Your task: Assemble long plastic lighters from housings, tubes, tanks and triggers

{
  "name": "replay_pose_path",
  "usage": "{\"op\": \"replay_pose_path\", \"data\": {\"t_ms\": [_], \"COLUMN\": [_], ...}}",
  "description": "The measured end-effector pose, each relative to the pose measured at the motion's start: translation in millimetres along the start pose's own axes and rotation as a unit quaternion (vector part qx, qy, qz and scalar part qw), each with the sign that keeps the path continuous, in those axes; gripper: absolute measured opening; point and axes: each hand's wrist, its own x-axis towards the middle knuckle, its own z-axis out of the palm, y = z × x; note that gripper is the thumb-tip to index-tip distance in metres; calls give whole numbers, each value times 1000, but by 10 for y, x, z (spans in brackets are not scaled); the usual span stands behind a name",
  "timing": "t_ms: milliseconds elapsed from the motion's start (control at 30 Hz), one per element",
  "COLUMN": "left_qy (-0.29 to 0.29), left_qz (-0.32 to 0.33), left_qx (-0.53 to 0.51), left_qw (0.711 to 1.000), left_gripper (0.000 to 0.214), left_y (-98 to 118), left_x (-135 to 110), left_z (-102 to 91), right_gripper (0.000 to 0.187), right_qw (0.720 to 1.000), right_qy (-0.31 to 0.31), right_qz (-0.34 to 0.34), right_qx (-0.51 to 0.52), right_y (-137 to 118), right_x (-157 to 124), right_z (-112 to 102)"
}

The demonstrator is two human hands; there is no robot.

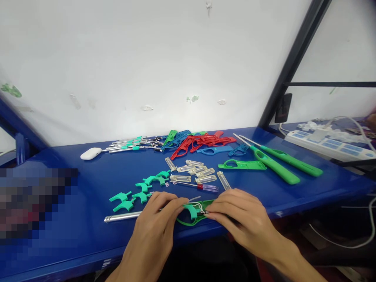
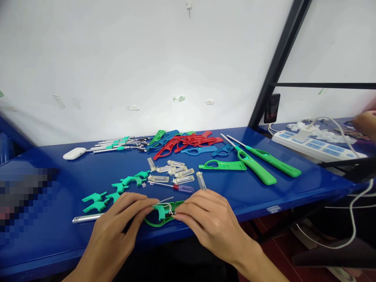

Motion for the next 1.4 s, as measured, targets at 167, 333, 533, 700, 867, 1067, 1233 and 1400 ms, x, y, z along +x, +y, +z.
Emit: {"op": "replay_pose_path", "data": {"t_ms": [167,333,533,700,867,1067,1233,1400], "left_qy": [-18,-29,-16,-16,-16,-15,-11,-17], "left_qz": [-3,9,27,23,27,39,47,58], "left_qx": [-15,-13,-14,-13,-22,-24,-11,31], "left_qw": [1000,999,999,1000,999,999,999,998], "left_gripper": [23,18,16,14,14,16,16,19], "left_y": [66,72,31,40,43,57,76,97], "left_x": [-24,-34,-24,-26,-24,-23,-17,-39], "left_z": [-50,-49,-3,0,8,8,3,-4], "right_gripper": [5,5,10,14,11,8,13,13], "right_qw": [1000,1000,1000,999,998,993,991,996], "right_qy": [4,0,-12,-18,-40,-73,-84,-54], "right_qz": [6,3,-9,-1,-2,-22,-34,-18], "right_qx": [7,7,-14,-37,-51,-87,-102,-70], "right_y": [-11,-12,-25,-55,-74,-103,-92,-64], "right_x": [4,4,13,19,-8,-4,15,-7], "right_z": [-1,2,-13,-21,-15,-49,-54,-18]}}
